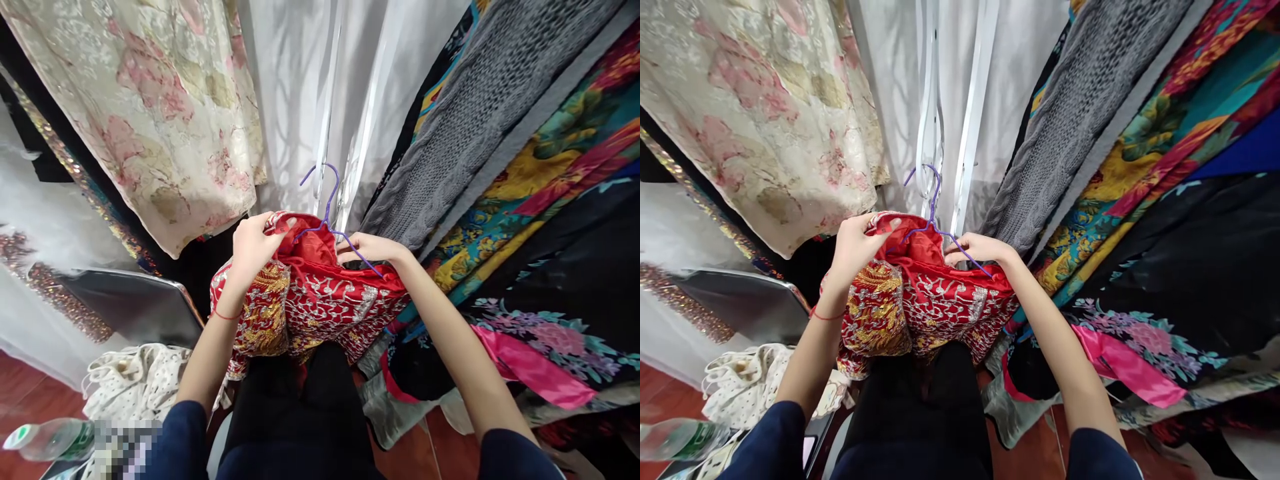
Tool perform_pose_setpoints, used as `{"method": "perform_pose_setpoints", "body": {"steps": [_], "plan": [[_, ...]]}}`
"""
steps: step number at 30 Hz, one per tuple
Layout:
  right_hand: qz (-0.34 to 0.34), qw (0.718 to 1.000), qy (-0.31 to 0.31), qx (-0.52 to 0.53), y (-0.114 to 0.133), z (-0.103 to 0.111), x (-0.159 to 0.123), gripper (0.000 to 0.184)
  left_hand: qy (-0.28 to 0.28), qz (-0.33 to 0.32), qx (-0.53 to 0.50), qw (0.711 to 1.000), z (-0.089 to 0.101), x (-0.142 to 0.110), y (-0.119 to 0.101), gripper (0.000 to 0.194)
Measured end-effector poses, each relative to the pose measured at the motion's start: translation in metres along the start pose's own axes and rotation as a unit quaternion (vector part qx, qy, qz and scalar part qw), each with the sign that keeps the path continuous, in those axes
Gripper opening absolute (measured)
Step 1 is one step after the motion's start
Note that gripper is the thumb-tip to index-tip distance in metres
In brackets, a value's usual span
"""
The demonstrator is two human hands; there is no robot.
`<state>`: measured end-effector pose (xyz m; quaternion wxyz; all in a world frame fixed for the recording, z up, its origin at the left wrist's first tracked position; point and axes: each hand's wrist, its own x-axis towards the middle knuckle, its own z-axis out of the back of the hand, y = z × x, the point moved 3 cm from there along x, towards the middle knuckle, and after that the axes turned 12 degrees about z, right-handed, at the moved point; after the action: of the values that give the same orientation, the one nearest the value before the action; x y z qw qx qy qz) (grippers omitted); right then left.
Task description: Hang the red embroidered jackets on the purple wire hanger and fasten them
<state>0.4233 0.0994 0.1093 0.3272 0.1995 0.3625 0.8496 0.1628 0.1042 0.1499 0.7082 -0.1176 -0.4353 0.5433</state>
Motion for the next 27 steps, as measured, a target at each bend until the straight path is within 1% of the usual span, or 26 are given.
{"method": "perform_pose_setpoints", "body": {"steps": [2,4,6,8,11,13,14,16,18,19,21,23,25,26,27], "plan": [[-0.007,1.000,0.012,-0.009,-0.004,0.000,0.000,0.051,0.006,0.020,-0.004,1.000,-0.001,0.000,-0.004,0.041],[-0.018,0.999,0.037,-0.023,-0.008,0.000,0.001,0.049,0.008,0.037,-0.003,0.999,-0.001,-0.002,-0.005,0.040],[-0.025,0.998,0.056,-0.022,-0.011,0.000,0.002,0.045,0.014,0.039,0.004,0.999,0.000,-0.005,-0.007,0.036],[-0.031,0.999,0.041,-0.004,-0.014,0.002,0.003,0.043,0.025,0.034,0.015,0.999,0.001,-0.007,-0.008,0.032],[-0.041,0.999,-0.023,0.024,-0.014,0.005,-0.006,0.040,0.035,0.031,0.042,0.998,0.000,-0.012,0.000,0.022],[-0.033,0.996,-0.083,0.025,-0.009,0.003,-0.019,0.039,0.025,0.026,0.053,0.998,-0.002,-0.020,0.013,0.018],[-0.025,0.992,-0.121,0.017,-0.006,0.000,-0.027,0.038,0.007,0.022,0.060,0.998,-0.003,-0.026,0.020,0.024],[-0.011,0.978,-0.207,-0.020,0.000,-0.008,-0.041,0.037,-0.053,0.021,0.086,0.995,-0.006,-0.042,0.038,0.043],[-0.009,0.960,-0.270,-0.070,0.004,-0.020,-0.049,0.036,-0.108,0.045,0.127,0.985,-0.012,-0.063,0.056,0.060],[-0.011,0.953,-0.287,-0.092,0.005,-0.027,-0.050,0.035,-0.124,0.060,0.146,0.980,-0.016,-0.073,0.066,0.066],[-0.014,0.946,-0.303,-0.119,0.005,-0.036,-0.049,0.033,-0.150,0.099,0.173,0.968,-0.028,-0.092,0.085,0.076],[-0.014,0.945,-0.307,-0.116,0.002,-0.041,-0.045,0.032,-0.186,0.140,0.181,0.956,-0.042,-0.105,0.103,0.084],[-0.009,0.945,-0.312,-0.096,-0.001,-0.041,-0.041,0.032,-0.213,0.169,0.172,0.947,-0.055,-0.110,0.118,0.082],[-0.008,0.945,-0.316,-0.086,-0.002,-0.040,-0.041,0.033,-0.214,0.180,0.167,0.946,-0.060,-0.109,0.124,0.080],[-0.009,0.945,-0.319,-0.074,-0.004,-0.039,-0.041,0.035,-0.201,0.189,0.163,0.947,-0.065,-0.107,0.129,0.075]]}}
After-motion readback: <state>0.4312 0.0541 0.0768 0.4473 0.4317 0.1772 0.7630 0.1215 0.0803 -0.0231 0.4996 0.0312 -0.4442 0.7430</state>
